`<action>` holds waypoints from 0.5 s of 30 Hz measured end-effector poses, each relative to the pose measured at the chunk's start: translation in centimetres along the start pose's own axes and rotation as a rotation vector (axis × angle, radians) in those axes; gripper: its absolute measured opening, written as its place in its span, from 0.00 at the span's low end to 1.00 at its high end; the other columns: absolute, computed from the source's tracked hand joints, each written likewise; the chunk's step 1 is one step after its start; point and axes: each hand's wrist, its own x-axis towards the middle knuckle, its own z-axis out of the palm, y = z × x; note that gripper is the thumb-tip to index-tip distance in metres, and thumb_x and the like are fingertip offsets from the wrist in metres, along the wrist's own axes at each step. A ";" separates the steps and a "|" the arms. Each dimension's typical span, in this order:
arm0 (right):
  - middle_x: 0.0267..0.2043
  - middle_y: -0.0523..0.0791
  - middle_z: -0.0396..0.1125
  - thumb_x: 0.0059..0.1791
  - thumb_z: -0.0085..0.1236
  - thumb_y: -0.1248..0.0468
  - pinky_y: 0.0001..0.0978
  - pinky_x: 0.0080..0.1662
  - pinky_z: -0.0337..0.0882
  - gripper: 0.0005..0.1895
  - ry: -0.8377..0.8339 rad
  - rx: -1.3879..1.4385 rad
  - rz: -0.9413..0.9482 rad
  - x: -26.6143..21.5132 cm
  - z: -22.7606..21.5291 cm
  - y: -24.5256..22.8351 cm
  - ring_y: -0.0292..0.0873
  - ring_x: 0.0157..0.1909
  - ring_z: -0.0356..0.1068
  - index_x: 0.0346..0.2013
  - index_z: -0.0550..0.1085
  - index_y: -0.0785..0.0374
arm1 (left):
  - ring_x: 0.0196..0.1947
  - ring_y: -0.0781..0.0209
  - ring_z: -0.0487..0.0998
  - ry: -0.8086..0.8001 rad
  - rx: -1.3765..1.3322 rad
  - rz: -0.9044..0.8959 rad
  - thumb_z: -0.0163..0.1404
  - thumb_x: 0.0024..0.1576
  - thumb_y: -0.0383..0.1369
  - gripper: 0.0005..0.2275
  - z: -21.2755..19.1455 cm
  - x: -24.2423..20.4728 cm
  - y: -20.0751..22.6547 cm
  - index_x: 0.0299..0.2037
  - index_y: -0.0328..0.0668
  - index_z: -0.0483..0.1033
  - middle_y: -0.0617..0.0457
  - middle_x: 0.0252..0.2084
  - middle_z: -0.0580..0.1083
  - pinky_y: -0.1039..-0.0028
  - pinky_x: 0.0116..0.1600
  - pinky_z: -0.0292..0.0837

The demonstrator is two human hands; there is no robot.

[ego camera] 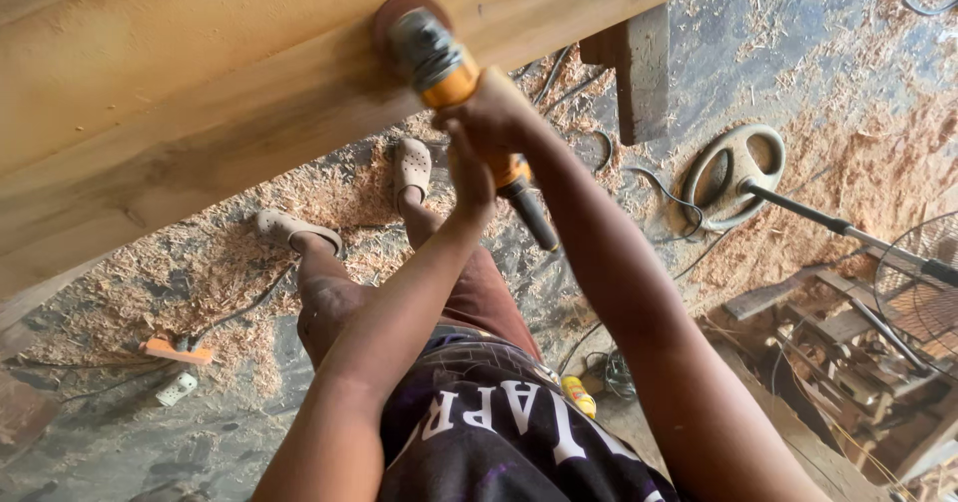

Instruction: The person uses an angle grinder with a sanding disc to smooth the surface of a wooden board. They move the tool across the wood in a controlled manner, generating sawdust as they work.

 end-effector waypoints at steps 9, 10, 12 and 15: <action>0.30 0.46 0.73 0.42 0.65 0.67 0.34 0.36 0.81 0.10 0.132 0.764 -0.160 0.4 -9.5 7.2 0.40 0.30 0.75 0.35 0.76 0.69 | 0.39 0.56 0.83 -0.285 0.254 -0.003 0.39 0.55 0.67 0.38 10.0 1.7 1.2 0.46 0.32 0.77 0.45 0.39 0.81 0.68 0.42 0.79; 0.30 0.46 0.72 0.42 0.65 0.67 0.35 0.36 0.80 0.10 0.128 0.768 -0.157 0.8 -9.4 6.7 0.40 0.30 0.74 0.35 0.76 0.69 | 0.39 0.56 0.83 -0.255 0.256 0.004 0.39 0.54 0.68 0.38 9.8 2.1 2.1 0.46 0.32 0.77 0.45 0.39 0.81 0.68 0.42 0.78; 0.28 0.47 0.71 0.43 0.66 0.68 0.35 0.35 0.79 0.10 0.133 0.786 -0.137 1.2 -8.6 5.7 0.42 0.28 0.73 0.35 0.76 0.70 | 0.40 0.55 0.84 -0.205 0.267 0.000 0.39 0.54 0.68 0.39 8.9 2.2 3.0 0.46 0.31 0.78 0.44 0.39 0.81 0.69 0.42 0.78; 0.32 0.44 0.75 0.41 0.66 0.67 0.32 0.38 0.81 0.11 0.182 0.587 -0.063 1.5 -5.8 3.5 0.39 0.32 0.76 0.36 0.77 0.68 | 0.41 0.56 0.84 -0.216 0.330 -0.083 0.34 0.56 0.67 0.38 5.2 2.0 3.8 0.50 0.36 0.77 0.45 0.39 0.81 0.70 0.44 0.80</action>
